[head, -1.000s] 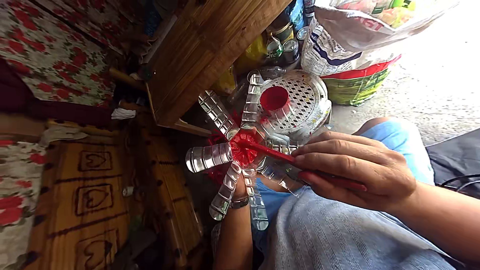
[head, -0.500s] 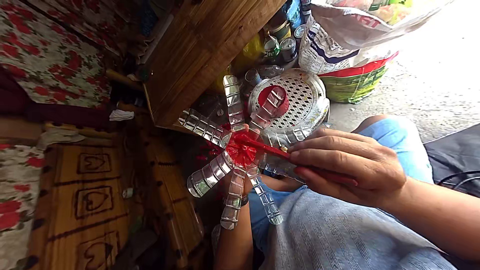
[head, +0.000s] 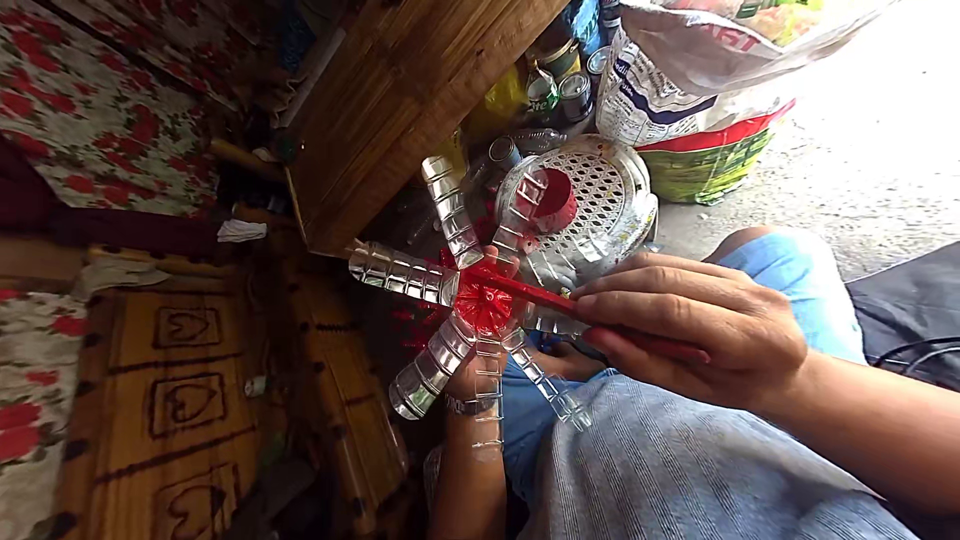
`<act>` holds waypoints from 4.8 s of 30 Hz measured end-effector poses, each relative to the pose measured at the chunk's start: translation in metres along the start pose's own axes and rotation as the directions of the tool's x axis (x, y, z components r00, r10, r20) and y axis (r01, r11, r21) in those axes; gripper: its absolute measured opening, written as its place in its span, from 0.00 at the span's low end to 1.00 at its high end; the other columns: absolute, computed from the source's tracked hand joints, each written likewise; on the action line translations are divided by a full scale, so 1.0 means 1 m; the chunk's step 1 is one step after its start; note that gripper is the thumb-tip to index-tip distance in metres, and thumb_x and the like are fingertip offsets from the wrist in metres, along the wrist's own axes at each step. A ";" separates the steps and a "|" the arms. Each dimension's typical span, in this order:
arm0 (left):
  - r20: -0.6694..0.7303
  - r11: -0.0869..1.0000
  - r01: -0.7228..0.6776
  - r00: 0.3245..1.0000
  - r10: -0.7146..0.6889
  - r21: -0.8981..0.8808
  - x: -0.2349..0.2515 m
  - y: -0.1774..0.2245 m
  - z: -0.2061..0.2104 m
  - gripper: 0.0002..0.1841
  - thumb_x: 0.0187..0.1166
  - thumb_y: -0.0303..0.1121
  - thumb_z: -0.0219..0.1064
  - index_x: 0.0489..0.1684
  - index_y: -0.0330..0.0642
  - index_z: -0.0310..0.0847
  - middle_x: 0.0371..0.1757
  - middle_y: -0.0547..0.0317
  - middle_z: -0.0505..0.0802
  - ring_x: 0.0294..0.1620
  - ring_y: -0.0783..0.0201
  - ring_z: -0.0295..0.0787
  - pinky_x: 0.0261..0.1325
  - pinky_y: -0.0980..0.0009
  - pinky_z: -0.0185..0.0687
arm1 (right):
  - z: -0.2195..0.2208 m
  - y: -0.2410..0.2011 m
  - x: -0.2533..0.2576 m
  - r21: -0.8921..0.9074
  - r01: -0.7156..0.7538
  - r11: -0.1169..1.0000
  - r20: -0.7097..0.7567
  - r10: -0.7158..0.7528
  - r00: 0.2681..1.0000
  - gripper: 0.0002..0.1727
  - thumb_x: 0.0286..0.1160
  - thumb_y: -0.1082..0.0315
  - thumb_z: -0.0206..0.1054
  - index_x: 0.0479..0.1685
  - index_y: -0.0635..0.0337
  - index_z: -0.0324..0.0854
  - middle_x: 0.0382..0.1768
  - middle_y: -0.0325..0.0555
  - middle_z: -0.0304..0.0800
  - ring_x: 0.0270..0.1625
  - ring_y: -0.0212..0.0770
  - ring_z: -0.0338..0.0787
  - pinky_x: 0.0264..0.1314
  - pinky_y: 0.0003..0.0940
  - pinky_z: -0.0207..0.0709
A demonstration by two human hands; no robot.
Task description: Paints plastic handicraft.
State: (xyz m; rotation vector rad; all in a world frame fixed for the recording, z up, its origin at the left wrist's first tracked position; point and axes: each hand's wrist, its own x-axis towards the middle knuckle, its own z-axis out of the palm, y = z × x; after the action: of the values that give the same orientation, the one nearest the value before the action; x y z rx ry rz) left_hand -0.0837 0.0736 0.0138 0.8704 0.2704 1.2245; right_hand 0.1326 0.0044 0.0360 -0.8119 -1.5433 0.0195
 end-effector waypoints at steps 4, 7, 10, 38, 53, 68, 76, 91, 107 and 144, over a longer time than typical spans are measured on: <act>0.039 0.996 0.072 0.997 -0.070 -0.045 0.006 -0.001 -0.013 0.14 0.79 0.44 0.66 0.48 0.47 0.93 0.47 0.59 0.98 0.54 0.68 0.94 0.61 0.70 0.87 | 0.001 -0.004 -0.005 0.043 0.002 0.999 0.036 -0.004 0.999 0.10 0.84 0.66 0.66 0.48 0.64 0.88 0.43 0.51 0.95 0.50 0.39 0.93 0.55 0.29 0.85; -0.006 0.992 0.129 0.992 -0.129 -0.009 0.004 0.000 -0.016 0.15 0.79 0.48 0.67 0.47 0.49 0.93 0.47 0.61 0.97 0.53 0.69 0.94 0.60 0.70 0.88 | -0.003 -0.006 -0.004 0.033 0.010 0.999 0.031 -0.011 0.999 0.09 0.83 0.66 0.66 0.47 0.63 0.87 0.43 0.49 0.95 0.50 0.38 0.93 0.55 0.28 0.85; 0.039 0.996 0.084 0.996 -0.085 0.021 0.000 -0.002 -0.018 0.14 0.78 0.44 0.67 0.50 0.48 0.93 0.49 0.61 0.97 0.56 0.70 0.93 0.64 0.72 0.85 | -0.002 -0.003 -0.002 0.004 0.020 1.000 0.006 -0.020 1.000 0.09 0.83 0.67 0.67 0.46 0.64 0.88 0.43 0.48 0.95 0.50 0.37 0.93 0.56 0.27 0.86; 0.034 0.985 0.139 0.989 -0.143 0.101 0.005 0.002 -0.034 0.22 0.69 0.43 0.79 0.60 0.45 0.88 0.61 0.54 0.94 0.65 0.60 0.90 0.69 0.63 0.85 | -0.005 -0.005 -0.001 0.016 -0.017 1.000 -0.004 0.017 1.000 0.10 0.84 0.65 0.66 0.46 0.63 0.88 0.44 0.47 0.95 0.52 0.34 0.92 0.56 0.26 0.85; 0.085 0.998 0.055 0.995 -0.058 0.029 0.007 -0.002 -0.030 0.17 0.69 0.44 0.77 0.52 0.47 0.93 0.52 0.57 0.97 0.57 0.64 0.94 0.62 0.65 0.88 | 0.001 -0.001 -0.002 0.025 -0.009 1.000 0.043 0.008 0.999 0.10 0.83 0.67 0.67 0.49 0.64 0.89 0.46 0.50 0.95 0.53 0.38 0.92 0.57 0.28 0.85; 0.110 0.995 0.095 0.989 -0.098 0.031 0.010 -0.001 -0.031 0.16 0.75 0.42 0.72 0.57 0.48 0.91 0.56 0.60 0.96 0.63 0.67 0.90 0.70 0.69 0.82 | -0.001 -0.001 -0.003 0.036 -0.005 0.999 0.019 0.004 1.000 0.10 0.84 0.66 0.65 0.47 0.63 0.88 0.45 0.48 0.96 0.51 0.36 0.92 0.55 0.27 0.85; 0.029 0.985 0.169 0.985 -0.170 0.035 0.010 0.002 -0.037 0.18 0.73 0.45 0.75 0.56 0.47 0.90 0.56 0.56 0.95 0.62 0.63 0.91 0.68 0.66 0.84 | 0.000 -0.001 0.000 0.044 -0.003 0.999 0.013 0.003 1.000 0.10 0.84 0.66 0.66 0.48 0.64 0.88 0.45 0.48 0.95 0.53 0.37 0.93 0.58 0.28 0.86; 0.184 0.957 0.210 0.967 -0.174 -0.199 0.015 0.002 -0.031 0.24 0.70 0.35 0.75 0.65 0.37 0.85 0.66 0.46 0.91 0.69 0.54 0.88 0.70 0.59 0.84 | 0.003 0.000 0.002 -0.008 -0.020 1.000 -0.011 0.020 1.000 0.10 0.83 0.66 0.66 0.47 0.63 0.89 0.44 0.48 0.95 0.52 0.35 0.92 0.56 0.25 0.84; 0.031 0.988 0.151 0.988 -0.151 0.020 0.013 -0.001 -0.035 0.22 0.65 0.46 0.80 0.57 0.48 0.90 0.58 0.56 0.95 0.64 0.62 0.90 0.68 0.64 0.84 | 0.007 -0.001 0.001 0.003 -0.017 1.000 0.016 0.017 1.000 0.11 0.85 0.65 0.66 0.48 0.64 0.88 0.45 0.49 0.96 0.52 0.36 0.92 0.56 0.26 0.84; 0.034 0.991 0.126 0.992 -0.125 -0.049 0.017 -0.002 -0.030 0.17 0.74 0.47 0.71 0.53 0.47 0.91 0.55 0.56 0.95 0.61 0.61 0.91 0.66 0.64 0.85 | 0.006 0.003 0.001 0.021 -0.044 0.999 -0.006 0.044 0.999 0.10 0.83 0.66 0.66 0.46 0.64 0.89 0.44 0.47 0.95 0.53 0.34 0.92 0.57 0.24 0.84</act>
State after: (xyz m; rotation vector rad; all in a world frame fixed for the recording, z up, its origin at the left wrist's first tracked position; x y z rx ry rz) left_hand -0.0943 0.1019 -0.0029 0.8153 0.2641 1.0959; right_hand 0.1285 0.0104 0.0347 -0.8283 -1.5165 0.0653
